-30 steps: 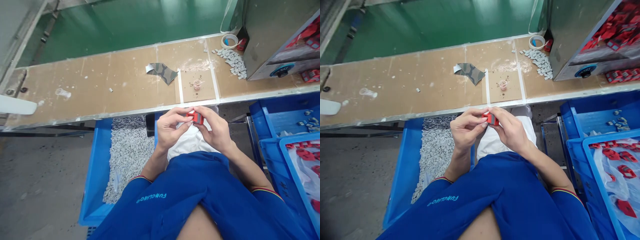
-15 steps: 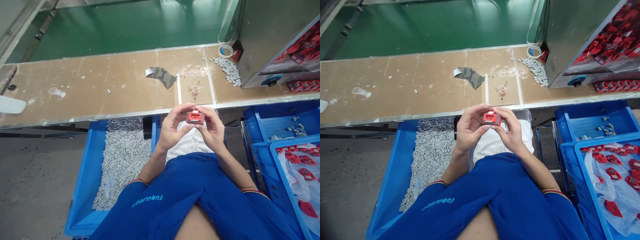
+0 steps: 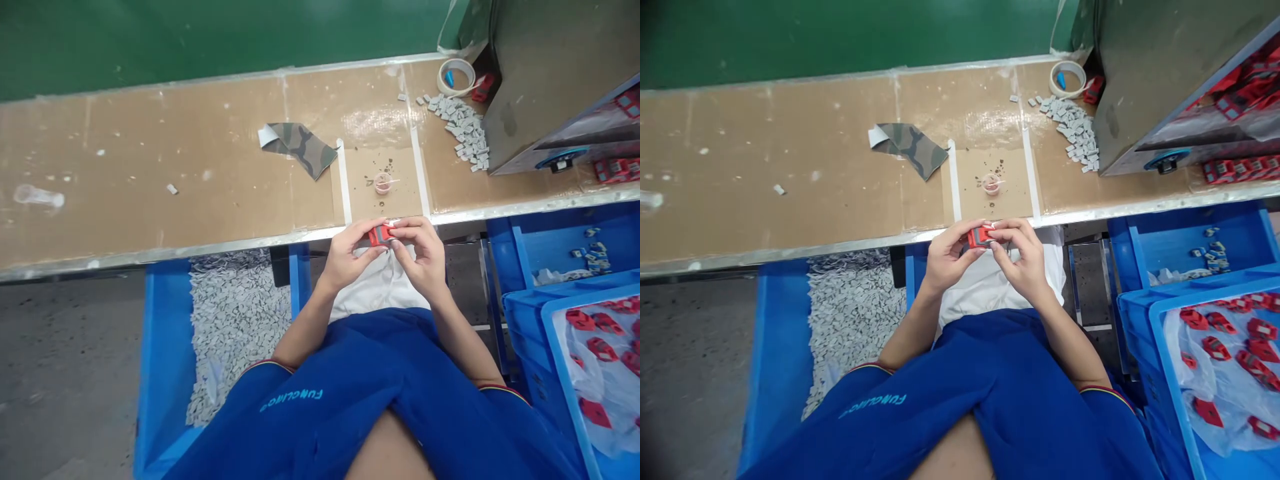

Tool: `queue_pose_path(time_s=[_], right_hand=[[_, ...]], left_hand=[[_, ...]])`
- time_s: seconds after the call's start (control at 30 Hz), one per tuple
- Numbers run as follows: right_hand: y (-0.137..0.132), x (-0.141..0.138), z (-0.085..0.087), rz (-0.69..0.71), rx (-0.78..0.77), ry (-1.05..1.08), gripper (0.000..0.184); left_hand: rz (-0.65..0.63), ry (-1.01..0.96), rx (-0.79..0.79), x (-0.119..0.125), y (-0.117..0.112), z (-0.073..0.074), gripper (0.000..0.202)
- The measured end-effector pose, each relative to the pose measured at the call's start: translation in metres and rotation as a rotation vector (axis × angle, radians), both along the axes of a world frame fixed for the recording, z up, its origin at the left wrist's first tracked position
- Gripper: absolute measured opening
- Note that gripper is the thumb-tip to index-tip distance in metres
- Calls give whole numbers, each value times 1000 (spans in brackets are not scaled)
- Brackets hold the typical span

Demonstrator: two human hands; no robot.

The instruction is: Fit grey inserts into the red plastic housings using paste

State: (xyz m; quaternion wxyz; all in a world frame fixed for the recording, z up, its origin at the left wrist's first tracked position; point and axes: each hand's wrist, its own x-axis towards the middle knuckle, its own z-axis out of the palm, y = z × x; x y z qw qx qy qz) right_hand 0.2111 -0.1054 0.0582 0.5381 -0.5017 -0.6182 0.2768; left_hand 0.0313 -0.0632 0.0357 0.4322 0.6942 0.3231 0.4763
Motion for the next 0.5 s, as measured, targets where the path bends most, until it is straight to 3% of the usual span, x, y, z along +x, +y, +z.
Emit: queue_pose_path(time_s=[0.23,0.5], right_hand=[[19,3,-13,41,-47,-90,10],[32,1,-35,94,-123,31,10]], left_hand=[[-56,-7,-26,4,20,-15,43],[-86,-13,-67,-3,39,-27,42]])
